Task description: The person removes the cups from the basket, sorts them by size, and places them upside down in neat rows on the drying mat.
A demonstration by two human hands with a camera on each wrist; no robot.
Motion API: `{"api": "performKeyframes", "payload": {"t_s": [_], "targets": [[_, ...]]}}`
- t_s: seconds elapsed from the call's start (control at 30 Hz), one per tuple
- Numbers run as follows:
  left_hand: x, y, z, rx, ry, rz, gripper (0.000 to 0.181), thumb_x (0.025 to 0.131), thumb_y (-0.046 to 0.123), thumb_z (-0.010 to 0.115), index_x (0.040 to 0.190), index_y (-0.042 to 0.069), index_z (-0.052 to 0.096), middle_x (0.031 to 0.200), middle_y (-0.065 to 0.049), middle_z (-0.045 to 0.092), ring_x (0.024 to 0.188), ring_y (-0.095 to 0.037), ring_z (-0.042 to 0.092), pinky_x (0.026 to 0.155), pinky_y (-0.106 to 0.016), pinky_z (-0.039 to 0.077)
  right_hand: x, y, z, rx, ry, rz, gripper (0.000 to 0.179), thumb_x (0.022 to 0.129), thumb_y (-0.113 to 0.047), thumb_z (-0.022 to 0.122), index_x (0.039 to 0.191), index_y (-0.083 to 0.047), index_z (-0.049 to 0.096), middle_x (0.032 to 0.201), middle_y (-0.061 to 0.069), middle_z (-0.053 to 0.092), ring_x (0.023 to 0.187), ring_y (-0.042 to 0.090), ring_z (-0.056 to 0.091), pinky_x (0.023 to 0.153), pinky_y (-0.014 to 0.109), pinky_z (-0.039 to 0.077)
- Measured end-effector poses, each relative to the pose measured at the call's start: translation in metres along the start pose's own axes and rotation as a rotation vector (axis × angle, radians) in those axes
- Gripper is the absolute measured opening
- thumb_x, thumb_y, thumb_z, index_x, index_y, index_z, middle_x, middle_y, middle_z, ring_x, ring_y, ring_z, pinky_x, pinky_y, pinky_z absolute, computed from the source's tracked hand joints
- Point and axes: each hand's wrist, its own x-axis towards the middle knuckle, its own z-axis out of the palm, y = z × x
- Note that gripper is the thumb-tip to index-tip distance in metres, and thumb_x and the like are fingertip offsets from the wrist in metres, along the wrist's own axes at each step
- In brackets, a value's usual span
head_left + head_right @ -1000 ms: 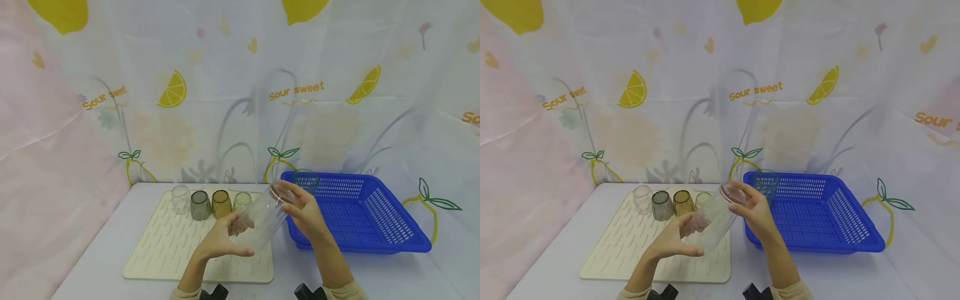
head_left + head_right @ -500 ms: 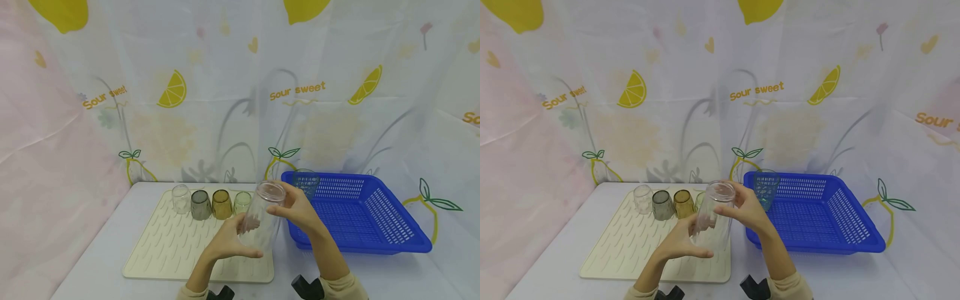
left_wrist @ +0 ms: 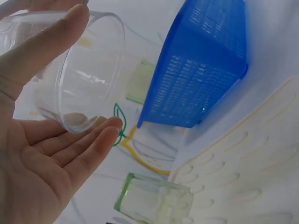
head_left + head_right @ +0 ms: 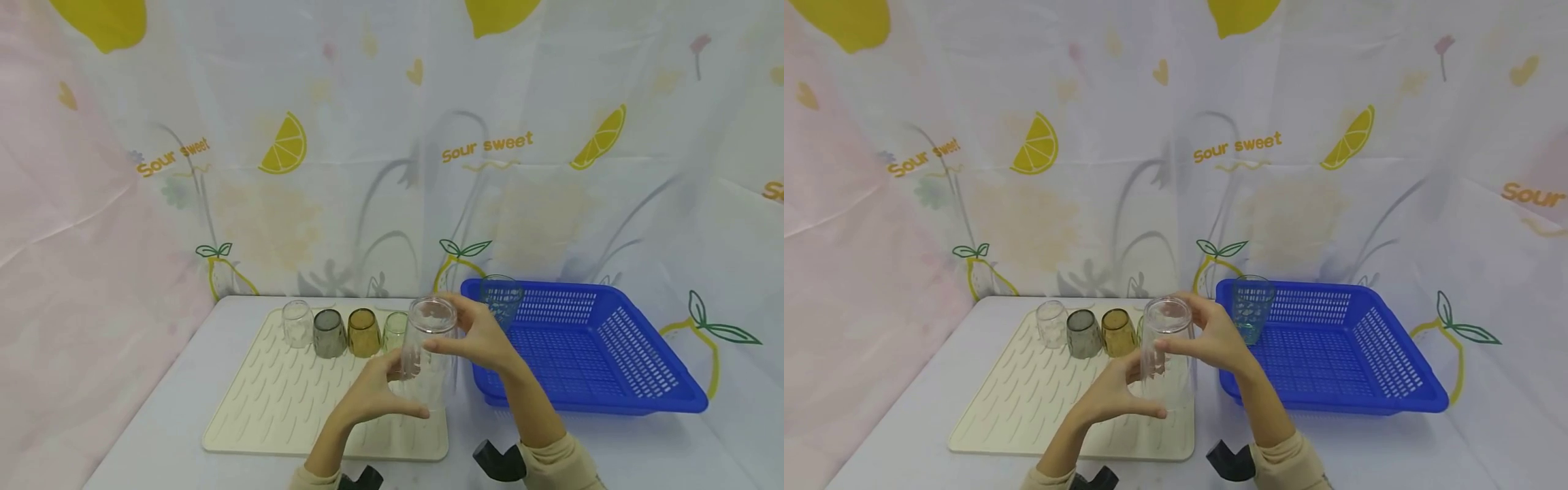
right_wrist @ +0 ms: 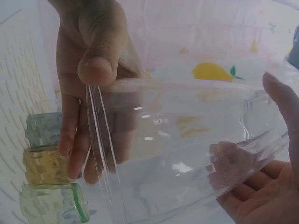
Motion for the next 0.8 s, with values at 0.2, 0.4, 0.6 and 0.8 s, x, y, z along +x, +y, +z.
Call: {"api": "performKeyframes", "payload": {"t_s": [0.2,0.4,0.6,0.8], "targets": [[-0.024,-0.016,-0.014,-0.009,0.014,-0.07,0.061,0.076,0.018,0.079,0.124,-0.009,0.053,0.118,-0.021,0.061,0.105,-0.036,0.061,0.092,-0.031,0.052,-0.001,0.006,0.004,-0.001,0.029,0.016,0.055,0.077,-0.011,0.077,0.124,0.006,0.053,0.113,0.019,0.062,0.1,0.015,0.061,0.087,0.03,0.053],[-0.06,-0.032,-0.033,0.062,0.12,-0.136,0.058,0.077,0.019,0.078,0.121,-0.01,0.054,0.112,-0.025,0.062,0.1,-0.041,0.061,0.087,-0.03,0.054,0.001,0.011,0.008,-0.015,0.038,0.041,0.056,0.077,-0.01,0.077,0.126,0.002,0.054,0.116,0.015,0.061,0.105,0.017,0.059,0.093,0.034,0.05],[-0.099,-0.044,-0.05,0.13,0.371,-0.262,0.055,0.073,0.015,0.081,0.116,-0.009,0.057,0.109,-0.02,0.065,0.097,-0.033,0.063,0.081,-0.024,0.055,0.005,0.016,0.014,-0.037,0.016,0.091,0.059,0.078,-0.015,0.077,0.13,-0.002,0.052,0.122,0.013,0.06,0.114,0.026,0.057,0.1,0.047,0.045],[-0.137,-0.053,-0.07,0.439,0.581,-0.335,0.058,0.071,0.02,0.083,0.115,-0.009,0.059,0.103,-0.02,0.068,0.09,-0.032,0.065,0.075,-0.034,0.057,0.01,0.021,0.024,-0.005,-0.003,0.145,0.062,0.078,-0.013,0.077,0.132,-0.004,0.05,0.127,0.012,0.057,0.12,0.027,0.053,0.104,0.049,0.04]]}}
